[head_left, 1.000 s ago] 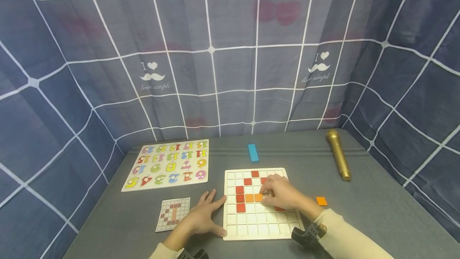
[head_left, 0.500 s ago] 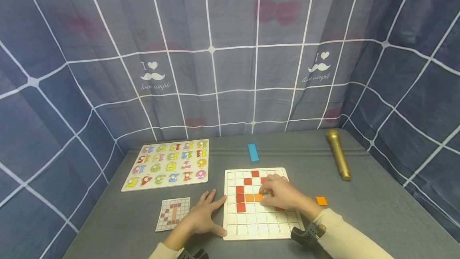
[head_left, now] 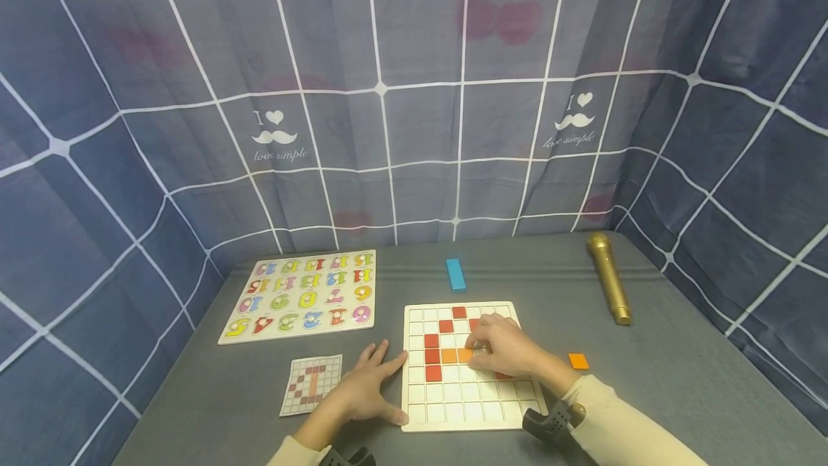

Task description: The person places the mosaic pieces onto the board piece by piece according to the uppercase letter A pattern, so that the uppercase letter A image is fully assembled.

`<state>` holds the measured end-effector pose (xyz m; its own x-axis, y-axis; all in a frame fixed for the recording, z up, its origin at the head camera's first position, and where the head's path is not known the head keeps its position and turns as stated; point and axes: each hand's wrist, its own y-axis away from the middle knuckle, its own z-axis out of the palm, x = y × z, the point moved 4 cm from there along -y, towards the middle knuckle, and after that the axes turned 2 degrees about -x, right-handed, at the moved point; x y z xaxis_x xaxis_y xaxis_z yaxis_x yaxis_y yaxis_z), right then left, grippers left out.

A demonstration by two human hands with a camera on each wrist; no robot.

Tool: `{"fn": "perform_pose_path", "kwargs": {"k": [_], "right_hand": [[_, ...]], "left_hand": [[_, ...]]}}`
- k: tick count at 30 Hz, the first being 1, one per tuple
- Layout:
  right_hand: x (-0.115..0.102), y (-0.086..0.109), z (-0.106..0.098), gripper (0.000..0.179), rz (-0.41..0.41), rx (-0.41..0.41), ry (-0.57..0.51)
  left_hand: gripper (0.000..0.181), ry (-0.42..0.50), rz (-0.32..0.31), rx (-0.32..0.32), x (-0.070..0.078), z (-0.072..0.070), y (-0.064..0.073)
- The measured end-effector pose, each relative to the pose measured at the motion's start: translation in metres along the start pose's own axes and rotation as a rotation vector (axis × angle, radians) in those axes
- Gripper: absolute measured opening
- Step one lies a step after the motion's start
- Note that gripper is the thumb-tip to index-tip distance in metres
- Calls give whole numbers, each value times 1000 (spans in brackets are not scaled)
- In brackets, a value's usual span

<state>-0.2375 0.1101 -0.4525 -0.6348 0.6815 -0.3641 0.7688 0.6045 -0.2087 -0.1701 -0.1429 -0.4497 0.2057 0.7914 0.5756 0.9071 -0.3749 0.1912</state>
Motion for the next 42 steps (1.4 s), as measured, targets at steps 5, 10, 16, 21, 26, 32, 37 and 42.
{"fn": "perform_pose_path", "kwargs": {"k": [5, 10, 16, 21, 26, 32, 37, 42], "right_hand": [[1, 0, 0, 19, 15, -12, -4], [7, 4, -8, 21, 14, 19, -13], [32, 31, -30, 24, 53, 116, 30], [60, 69, -44, 28, 78, 200, 68], [78, 102, -53, 36, 108, 216, 49], [87, 124, -54, 47, 112, 156, 55], [90, 131, -55, 51, 122, 107, 40], [94, 136, -55, 44, 129, 165, 49]], "left_hand": [[102, 7, 0, 0, 0, 0, 0], [102, 9, -1, 1, 0, 0, 0], [102, 7, -2, 1, -1, 1, 0], [102, 6, 4, -3, -2, 1, 0], [102, -5, 8, 3, -3, 0, 0], [102, 2, 3, -5, -4, 2, 0], [102, 5, 6, -2, -3, 1, 0], [102, 5, 5, -2, -3, 1, 0]]}}
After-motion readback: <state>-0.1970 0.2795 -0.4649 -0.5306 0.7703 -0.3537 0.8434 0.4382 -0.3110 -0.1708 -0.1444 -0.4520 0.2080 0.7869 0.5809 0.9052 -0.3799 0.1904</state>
